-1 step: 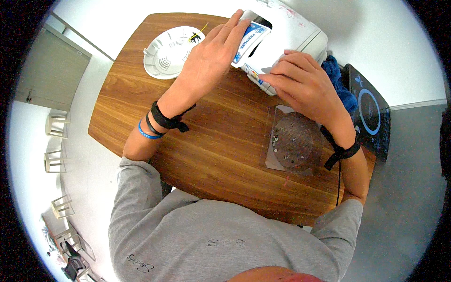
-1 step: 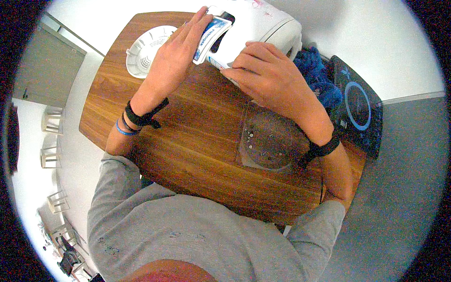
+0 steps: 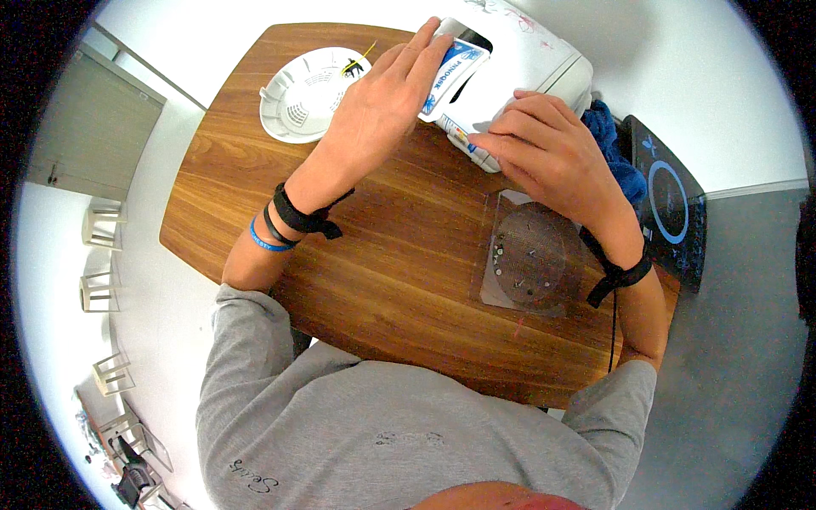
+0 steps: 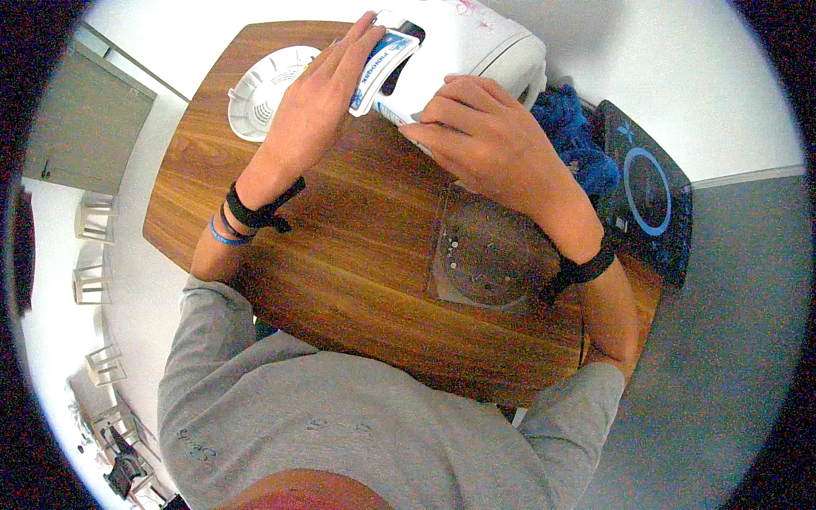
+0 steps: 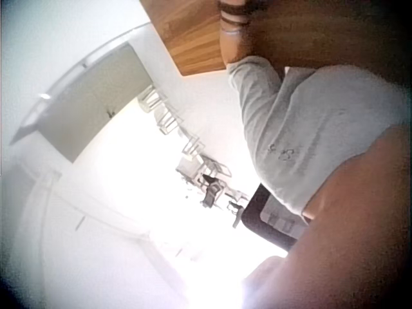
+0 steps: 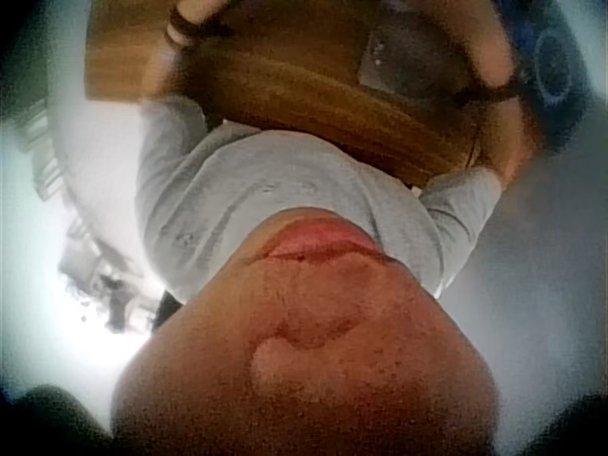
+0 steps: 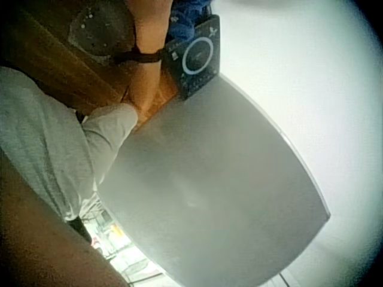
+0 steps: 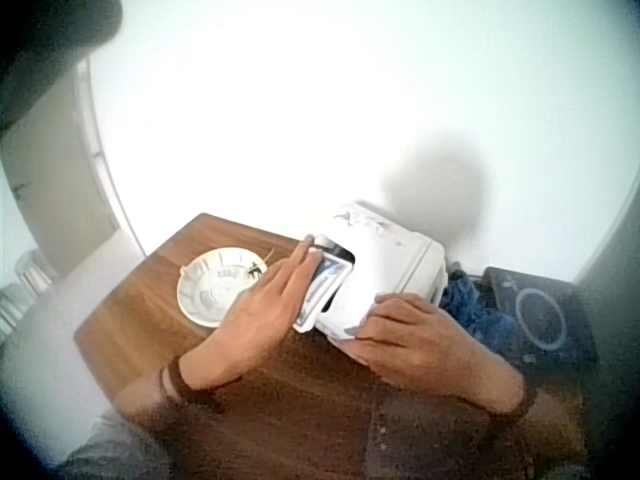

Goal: The person assembles a white rice cooker by inserting a rectangular white component into the cooker's interior and securing it with screws. They repeatedly pick up screws from a plastic bag, align the component, and tighten the screws by hand.

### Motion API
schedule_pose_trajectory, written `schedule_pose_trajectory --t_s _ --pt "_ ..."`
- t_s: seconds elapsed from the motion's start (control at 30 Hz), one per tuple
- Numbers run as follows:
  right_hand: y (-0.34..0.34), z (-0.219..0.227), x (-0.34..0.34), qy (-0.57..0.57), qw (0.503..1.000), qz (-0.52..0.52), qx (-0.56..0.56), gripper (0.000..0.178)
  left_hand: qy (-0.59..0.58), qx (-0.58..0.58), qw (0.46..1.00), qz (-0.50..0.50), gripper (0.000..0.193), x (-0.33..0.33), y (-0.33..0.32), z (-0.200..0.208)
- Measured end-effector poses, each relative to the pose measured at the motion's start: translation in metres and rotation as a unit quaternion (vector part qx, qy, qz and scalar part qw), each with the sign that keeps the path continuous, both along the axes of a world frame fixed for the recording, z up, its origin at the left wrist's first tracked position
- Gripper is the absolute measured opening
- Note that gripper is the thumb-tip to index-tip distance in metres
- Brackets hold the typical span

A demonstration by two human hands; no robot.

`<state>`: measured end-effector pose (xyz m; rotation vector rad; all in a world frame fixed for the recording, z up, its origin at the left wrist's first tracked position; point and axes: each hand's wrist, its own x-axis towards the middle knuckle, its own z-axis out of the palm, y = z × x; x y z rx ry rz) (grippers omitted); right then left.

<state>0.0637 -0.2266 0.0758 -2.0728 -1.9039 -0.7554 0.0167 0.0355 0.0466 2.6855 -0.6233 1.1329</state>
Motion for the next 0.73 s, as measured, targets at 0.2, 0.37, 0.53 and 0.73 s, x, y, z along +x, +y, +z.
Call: schedule_pose_trajectory --t_s 0.2,0.37,0.53,0.73 --pt "-0.0002 -0.0008 -0.0007 0.003 1.000 -0.005 0.008 0.030 -0.024 -0.013 1.000 -0.008 0.060 -0.0024 -0.0017 0.0012" --pt "0.0005 -0.0009 -0.0011 0.005 1.000 -0.006 0.014 0.029 -0.016 -0.006 1.000 0.001 0.060 -0.0028 -0.0019 0.0003" --pt "0.0001 -0.0007 -0.0020 0.003 1.000 -0.008 0.018 0.029 -0.024 -0.001 1.000 0.001 0.061 -0.0011 -0.0020 -0.0011" --pt "-0.0014 -0.0023 -0.0002 0.016 1.000 -0.003 0.010 0.029 -0.018 0.002 1.000 0.006 0.063 -0.0029 -0.0028 -0.0012"
